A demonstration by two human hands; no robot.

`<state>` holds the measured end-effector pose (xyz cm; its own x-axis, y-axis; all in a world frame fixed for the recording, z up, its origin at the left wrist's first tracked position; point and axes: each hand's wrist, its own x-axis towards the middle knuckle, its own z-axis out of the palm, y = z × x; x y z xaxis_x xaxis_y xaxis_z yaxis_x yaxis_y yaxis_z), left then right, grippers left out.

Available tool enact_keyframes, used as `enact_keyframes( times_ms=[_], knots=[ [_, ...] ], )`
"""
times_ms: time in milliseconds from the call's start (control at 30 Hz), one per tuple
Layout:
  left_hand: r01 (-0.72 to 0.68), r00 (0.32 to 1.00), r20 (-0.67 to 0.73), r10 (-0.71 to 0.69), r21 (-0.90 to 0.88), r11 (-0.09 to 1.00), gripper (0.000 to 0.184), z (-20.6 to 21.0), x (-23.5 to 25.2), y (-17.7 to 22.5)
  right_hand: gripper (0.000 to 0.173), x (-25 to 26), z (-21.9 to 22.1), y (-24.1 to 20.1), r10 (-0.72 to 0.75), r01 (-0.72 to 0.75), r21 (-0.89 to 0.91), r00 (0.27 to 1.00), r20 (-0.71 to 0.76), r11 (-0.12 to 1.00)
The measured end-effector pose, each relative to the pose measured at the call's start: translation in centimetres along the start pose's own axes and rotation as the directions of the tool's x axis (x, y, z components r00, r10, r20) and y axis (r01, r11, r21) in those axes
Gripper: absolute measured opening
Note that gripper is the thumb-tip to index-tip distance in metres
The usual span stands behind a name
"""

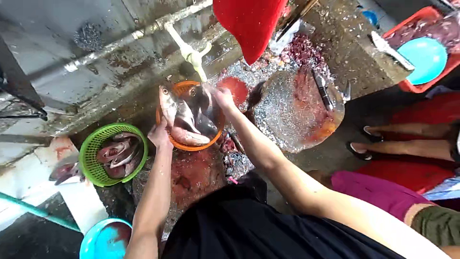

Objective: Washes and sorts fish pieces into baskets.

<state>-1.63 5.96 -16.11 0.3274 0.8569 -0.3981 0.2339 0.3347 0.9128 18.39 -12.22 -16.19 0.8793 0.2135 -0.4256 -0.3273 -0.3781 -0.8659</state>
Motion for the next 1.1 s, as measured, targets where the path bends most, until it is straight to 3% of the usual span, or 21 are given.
enact_keyframes(
  times_ms=[167, 333, 533, 733, 967, 1033, 1100],
  knots=[
    [0.035, 0.999, 0.029, -0.035, 0.014, 0.999, 0.028, 2.2, -0.7, -1.2, 0.057, -0.1, -2.5, 0.8, 0.014, -0.013, 0.007, 0.997, -0.071, 1.000],
    [0.102, 0.980, 0.153, -0.125, 0.145, 0.984, 0.030, 5.0, -1.2, -1.3, 0.054, -0.1, -6.1, 2.0, 0.019, -0.013, 0.041, 0.990, -0.138, 0.999],
    [0.191, 0.924, 0.258, -0.281, 0.326, 0.926, 0.061, 6.9, -0.9, -2.8, 0.054, -0.2, -8.8, 4.3, 0.065, -0.046, 0.086, 0.969, -0.238, 0.995],
    [0.199, 0.893, 0.304, -0.332, 0.396, 0.896, 0.053, 6.6, -0.8, -5.4, 0.061, 0.8, -8.5, 6.5, 0.105, -0.110, 0.003, 0.940, -0.324, 0.994],
    [0.181, 0.938, 0.206, -0.278, 0.394, 0.901, 0.046, 4.5, 0.4, -6.6, 0.059, 3.0, -5.9, 4.9, 0.052, -0.090, -0.167, 0.974, -0.222, 0.982],
    [0.078, 0.959, 0.201, -0.199, 0.488, 0.869, 0.042, 3.6, 0.7, -6.7, 0.059, 3.8, -5.1, 4.0, 0.055, -0.098, -0.222, 0.980, -0.189, 0.970],
    [-0.155, 0.978, 0.209, 0.020, 0.651, 0.743, 0.040, 3.2, 0.4, -6.0, 0.061, 4.9, -4.3, 3.6, 0.055, -0.093, -0.272, 0.988, -0.147, 0.958]
  ],
)
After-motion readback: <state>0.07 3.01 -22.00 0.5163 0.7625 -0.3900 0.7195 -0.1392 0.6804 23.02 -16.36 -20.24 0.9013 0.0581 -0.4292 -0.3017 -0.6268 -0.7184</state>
